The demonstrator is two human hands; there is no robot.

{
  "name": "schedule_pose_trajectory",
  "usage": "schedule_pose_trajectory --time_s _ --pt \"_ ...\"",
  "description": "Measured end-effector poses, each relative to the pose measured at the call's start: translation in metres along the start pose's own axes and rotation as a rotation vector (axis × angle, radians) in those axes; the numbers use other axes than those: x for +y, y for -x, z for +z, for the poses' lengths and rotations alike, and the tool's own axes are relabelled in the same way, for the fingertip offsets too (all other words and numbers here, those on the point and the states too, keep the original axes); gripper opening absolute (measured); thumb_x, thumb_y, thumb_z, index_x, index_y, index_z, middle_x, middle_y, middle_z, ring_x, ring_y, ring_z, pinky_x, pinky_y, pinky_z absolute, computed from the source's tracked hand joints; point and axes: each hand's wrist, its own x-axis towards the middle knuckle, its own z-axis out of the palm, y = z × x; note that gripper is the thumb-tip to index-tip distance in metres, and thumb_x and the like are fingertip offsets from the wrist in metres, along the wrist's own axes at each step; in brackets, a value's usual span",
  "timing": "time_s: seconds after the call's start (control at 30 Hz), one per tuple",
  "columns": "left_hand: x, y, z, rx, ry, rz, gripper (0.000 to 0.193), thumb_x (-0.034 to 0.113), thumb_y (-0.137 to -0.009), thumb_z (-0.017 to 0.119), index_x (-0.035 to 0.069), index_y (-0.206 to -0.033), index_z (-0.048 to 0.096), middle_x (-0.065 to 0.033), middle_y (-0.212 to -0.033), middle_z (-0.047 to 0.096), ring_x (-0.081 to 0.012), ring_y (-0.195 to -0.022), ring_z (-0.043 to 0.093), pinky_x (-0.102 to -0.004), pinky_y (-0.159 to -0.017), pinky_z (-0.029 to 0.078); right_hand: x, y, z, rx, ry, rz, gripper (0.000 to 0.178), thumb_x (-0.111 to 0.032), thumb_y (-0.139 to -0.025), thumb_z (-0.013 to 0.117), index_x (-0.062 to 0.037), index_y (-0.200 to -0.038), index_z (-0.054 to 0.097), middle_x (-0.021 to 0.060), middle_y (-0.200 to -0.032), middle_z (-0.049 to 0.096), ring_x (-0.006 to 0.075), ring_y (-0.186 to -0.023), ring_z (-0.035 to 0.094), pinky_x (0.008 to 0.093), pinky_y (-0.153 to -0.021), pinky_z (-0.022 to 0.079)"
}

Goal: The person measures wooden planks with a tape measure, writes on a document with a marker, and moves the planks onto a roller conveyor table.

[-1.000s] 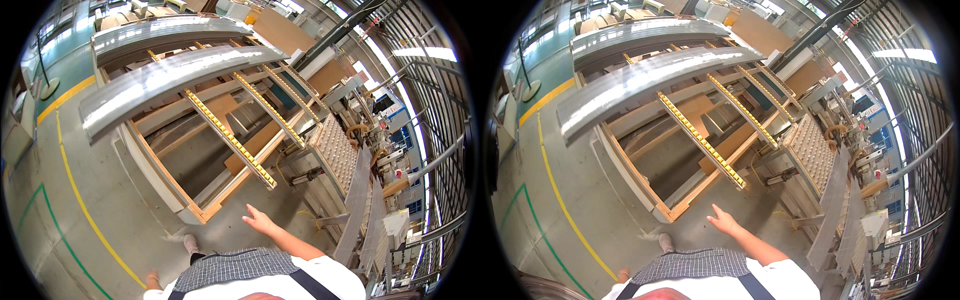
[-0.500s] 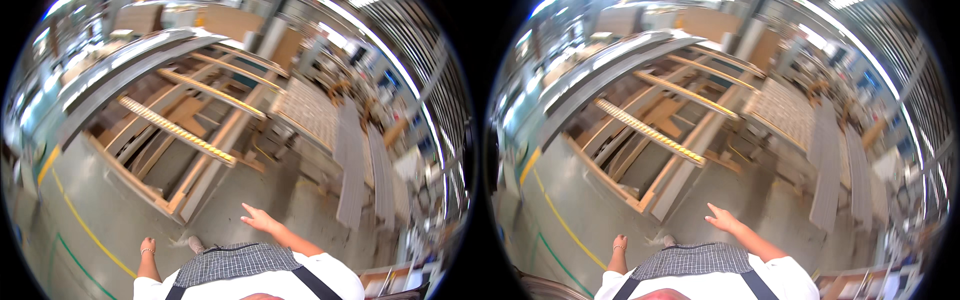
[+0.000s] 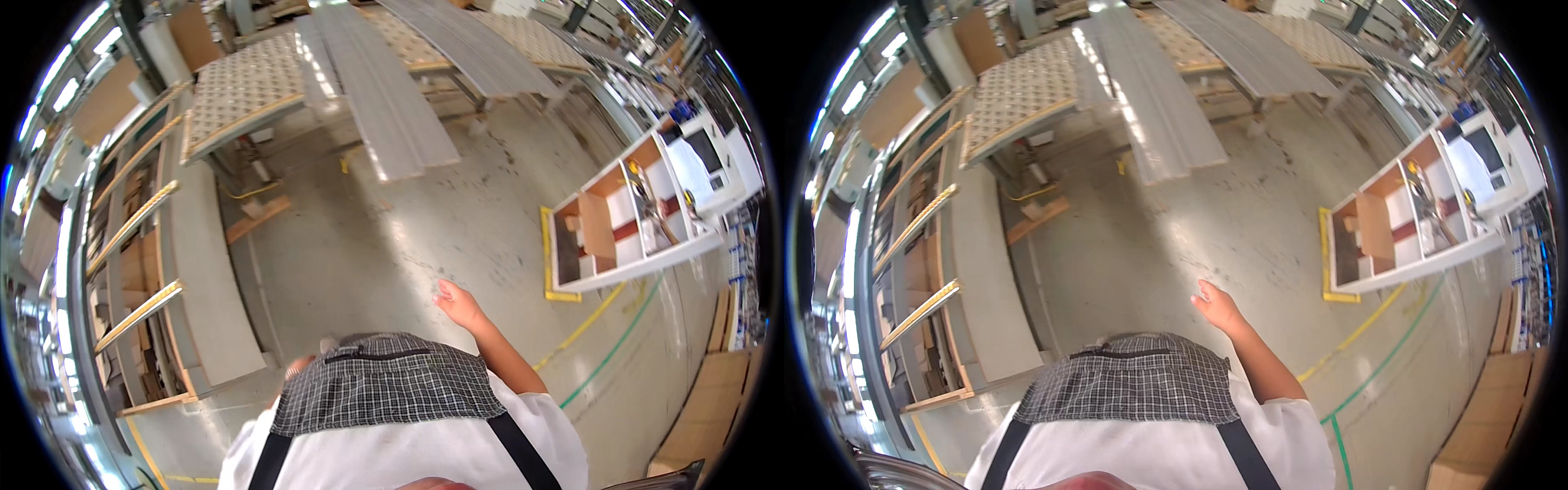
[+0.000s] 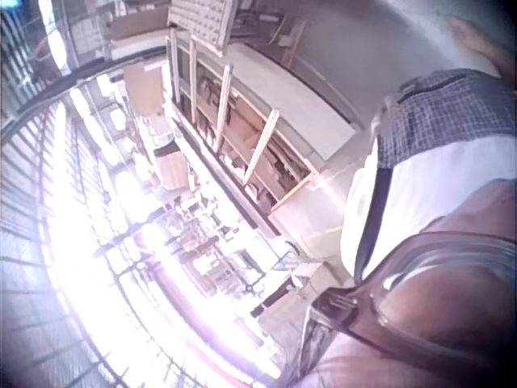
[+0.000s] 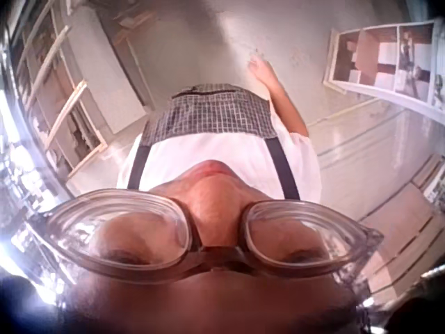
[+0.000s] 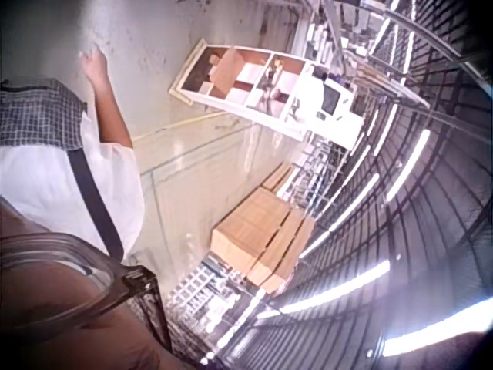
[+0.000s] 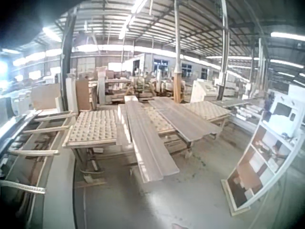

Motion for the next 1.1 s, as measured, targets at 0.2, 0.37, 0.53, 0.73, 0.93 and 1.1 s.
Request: schedule_pose_trajectory --time_s 0.2,0.37,0.53,0.73,0.93,1.1 --pt "0.238 -0.059 -0.049 0.380 -0.447 0.380 0.037 0.034 -0.088 0.054 0.009 -0.114 0.064 -0.0128 -0.105 0.067 -0.0306 -0.094 0.065 -0.0387 -0.083 0.052 0.048 0.018 -0.075 0.202 -0.176 0.124 0.058 -0.028 -0.089 0.062 -0.0009 -0.137 0.042 0.0216 -0.130 0.055 0.0329 -0.120 0.054 0.0387 -0.098 0.045" --pt "0.364 -0.085 -0.058 0.408 -0.449 0.667 0.030 0.027 -0.087 0.057 0.009 -0.109 0.065 -0.0131 -0.098 0.068 -0.0276 -0.089 0.066 -0.0392 -0.080 0.052 0.043 -0.020 -0.109 0.219 -0.112 0.085 0.058 -0.029 -0.089 0.063 -0.0013 -0.137 0.043 0.0209 -0.132 0.053 0.0314 -0.123 0.052 0.0371 -0.099 0.043" --pt "0.487 -0.117 -0.037 0.336 -0.473 0.907 0.032 0.033 -0.086 0.059 0.010 -0.107 0.066 -0.0127 -0.102 0.067 -0.0271 -0.092 0.064 -0.0397 -0.079 0.052 0.058 -0.058 -0.178 0.275 -0.025 0.184 0.057 -0.026 -0.088 0.064 -0.0017 -0.136 0.045 0.0210 -0.132 0.053 0.0315 -0.120 0.054 0.0362 -0.098 0.044" --pt "0.582 -0.203 -0.044 0.298 -0.938 0.902 0.023 0.026 -0.087 0.056 0.006 -0.094 0.066 -0.0115 -0.088 0.065 -0.0280 -0.083 0.062 -0.0391 -0.072 0.050 0.093 -0.085 -0.244 0.450 -0.207 0.280 0.056 -0.022 -0.089 0.064 -0.0020 -0.137 0.043 0.0223 -0.131 0.054 0.0302 -0.118 0.056 0.0362 -0.097 0.045" --pt "0.599 -0.293 -0.050 0.540 -1.058 0.900 0.018 0.017 -0.087 0.055 0.005 -0.097 0.063 -0.0084 -0.090 0.062 -0.0217 -0.081 0.061 -0.0342 -0.070 0.050 0.140 -0.086 -0.277 0.472 -0.257 0.391 0.055 -0.019 -0.090 0.062 -0.0008 -0.137 0.043 0.0225 -0.131 0.054 0.0298 -0.118 0.056 0.0364 -0.098 0.045" --pt "0.668 -0.293 -0.066 0.667 -0.847 0.636 0.027 0.028 -0.086 0.053 0.007 -0.098 0.066 -0.0150 -0.095 0.068 -0.0317 -0.086 0.066 -0.0442 -0.071 0.053 0.212 -0.087 -0.342 0.508 -0.280 0.452 0.057 -0.021 -0.088 0.064 0.0007 -0.137 0.043 0.0233 -0.129 0.055 0.0311 -0.117 0.057 0.0368 -0.098 0.045"
